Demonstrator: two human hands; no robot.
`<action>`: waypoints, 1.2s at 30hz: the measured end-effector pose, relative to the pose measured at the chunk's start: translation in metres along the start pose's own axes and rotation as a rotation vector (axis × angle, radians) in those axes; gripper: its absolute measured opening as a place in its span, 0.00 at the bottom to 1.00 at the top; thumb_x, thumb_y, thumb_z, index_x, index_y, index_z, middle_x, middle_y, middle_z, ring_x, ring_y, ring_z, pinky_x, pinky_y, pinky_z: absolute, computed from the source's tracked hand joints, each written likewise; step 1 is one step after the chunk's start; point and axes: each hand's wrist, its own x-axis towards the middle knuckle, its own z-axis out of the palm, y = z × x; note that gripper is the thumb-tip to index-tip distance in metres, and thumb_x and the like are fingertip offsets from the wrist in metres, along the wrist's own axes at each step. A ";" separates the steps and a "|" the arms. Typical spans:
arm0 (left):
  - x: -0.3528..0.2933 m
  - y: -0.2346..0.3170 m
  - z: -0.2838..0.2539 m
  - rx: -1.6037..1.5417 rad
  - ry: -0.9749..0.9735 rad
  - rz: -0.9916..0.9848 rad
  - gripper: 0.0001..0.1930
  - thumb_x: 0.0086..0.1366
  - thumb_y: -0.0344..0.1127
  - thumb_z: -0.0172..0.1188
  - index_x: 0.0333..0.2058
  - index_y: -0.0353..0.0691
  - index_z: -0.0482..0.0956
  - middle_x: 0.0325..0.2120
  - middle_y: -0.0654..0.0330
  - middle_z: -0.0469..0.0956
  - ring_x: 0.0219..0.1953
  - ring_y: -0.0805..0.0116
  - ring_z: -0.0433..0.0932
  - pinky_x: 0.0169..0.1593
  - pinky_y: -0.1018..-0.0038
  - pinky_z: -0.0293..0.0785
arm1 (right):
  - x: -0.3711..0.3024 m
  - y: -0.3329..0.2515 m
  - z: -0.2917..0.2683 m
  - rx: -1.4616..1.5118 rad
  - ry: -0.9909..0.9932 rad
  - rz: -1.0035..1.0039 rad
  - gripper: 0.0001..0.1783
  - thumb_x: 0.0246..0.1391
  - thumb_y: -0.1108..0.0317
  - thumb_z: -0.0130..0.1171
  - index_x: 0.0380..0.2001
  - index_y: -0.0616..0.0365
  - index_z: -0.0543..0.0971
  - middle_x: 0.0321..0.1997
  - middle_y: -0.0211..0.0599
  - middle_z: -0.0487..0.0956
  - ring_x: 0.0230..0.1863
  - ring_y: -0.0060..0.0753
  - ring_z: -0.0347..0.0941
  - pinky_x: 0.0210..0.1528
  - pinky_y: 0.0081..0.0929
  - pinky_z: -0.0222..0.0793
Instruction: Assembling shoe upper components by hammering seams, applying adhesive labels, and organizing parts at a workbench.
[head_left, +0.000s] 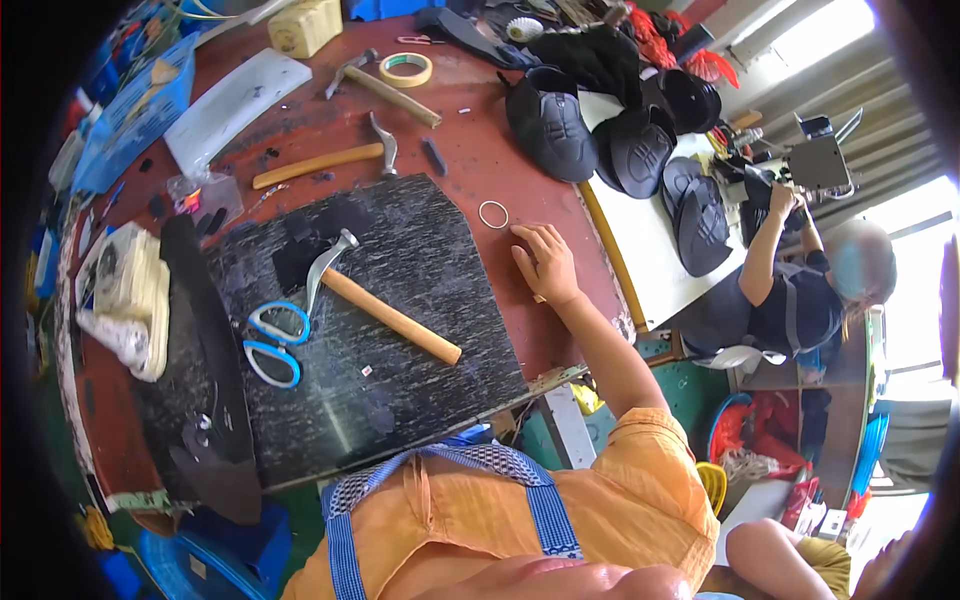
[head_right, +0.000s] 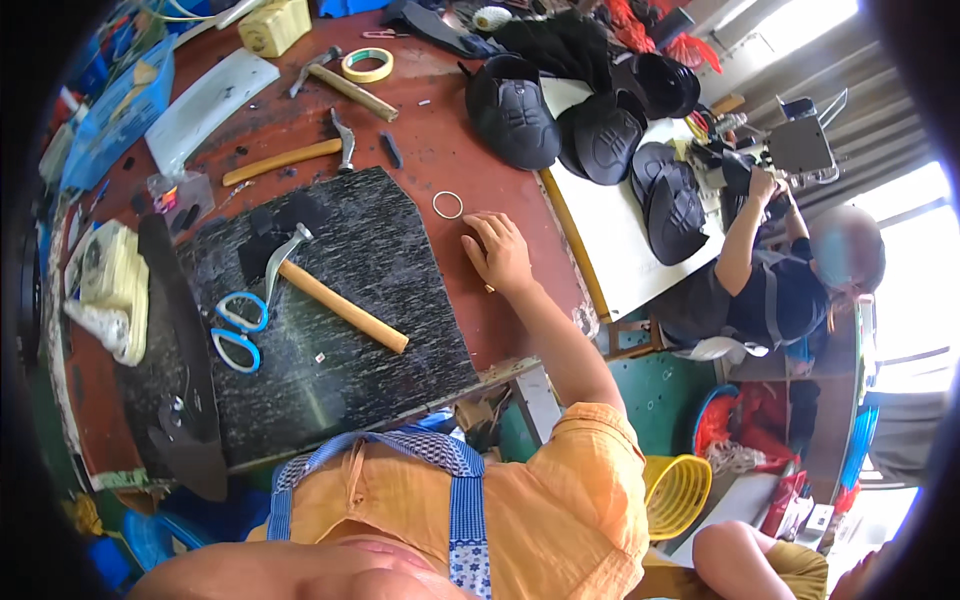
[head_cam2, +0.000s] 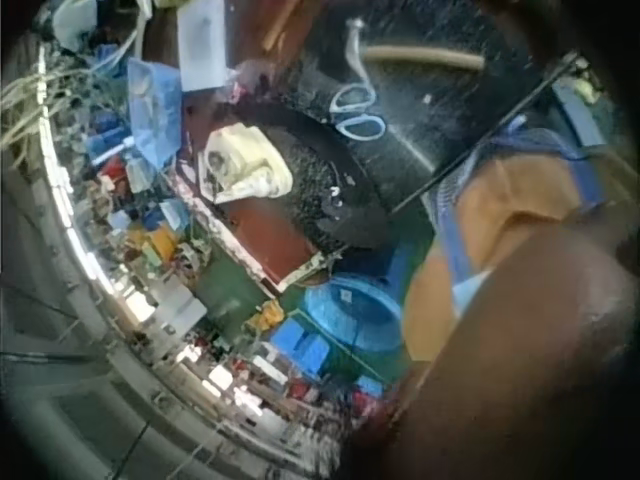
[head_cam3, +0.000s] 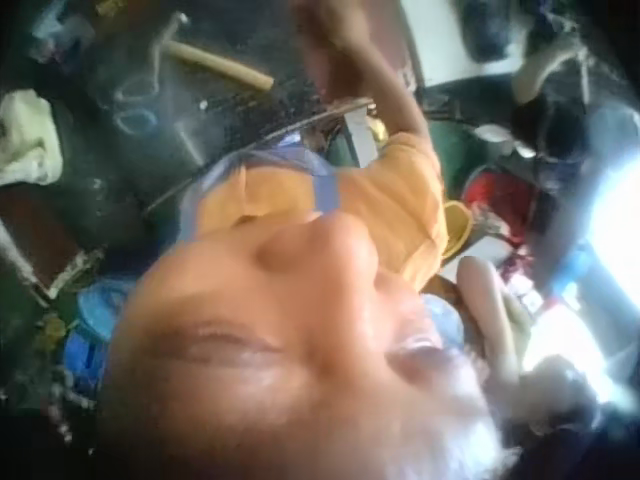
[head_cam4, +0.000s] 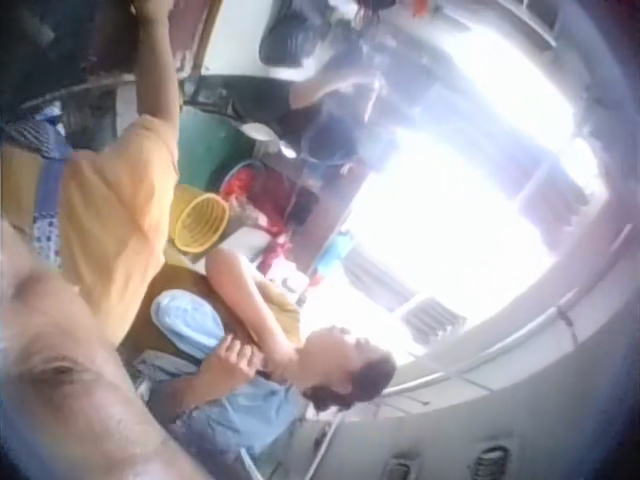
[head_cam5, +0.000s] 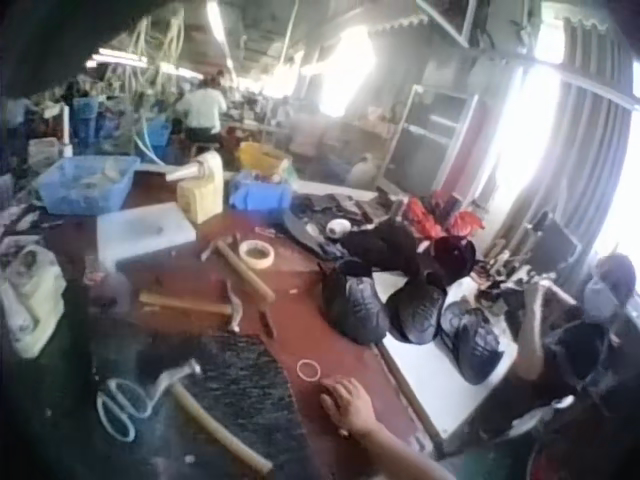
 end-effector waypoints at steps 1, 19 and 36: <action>-0.003 -0.007 0.005 -0.018 -0.025 0.004 0.16 0.66 0.33 0.56 0.52 0.38 0.75 0.48 0.47 0.77 0.50 0.51 0.77 0.55 0.60 0.71 | -0.013 -0.004 -0.011 0.022 -0.011 0.055 0.16 0.52 0.70 0.61 0.46 0.58 0.79 0.46 0.41 0.80 0.50 0.46 0.74 0.54 0.43 0.68; -0.299 -0.082 0.129 -0.184 -0.486 0.075 0.15 0.67 0.35 0.56 0.52 0.39 0.76 0.45 0.48 0.79 0.48 0.52 0.78 0.53 0.61 0.73 | -0.163 -0.415 -0.222 0.816 0.692 -0.653 0.08 0.50 0.73 0.58 0.34 0.57 0.81 0.19 0.22 0.63 0.17 0.24 0.61 0.31 0.28 0.61; -0.359 -0.403 0.149 -0.838 -0.719 0.004 0.15 0.70 0.37 0.55 0.50 0.36 0.79 0.40 0.53 0.83 0.44 0.60 0.81 0.49 0.66 0.76 | -0.281 -0.611 -0.016 0.549 -0.431 -0.098 0.18 0.46 0.75 0.63 0.44 0.60 0.80 0.38 0.39 0.81 0.40 0.42 0.78 0.43 0.36 0.74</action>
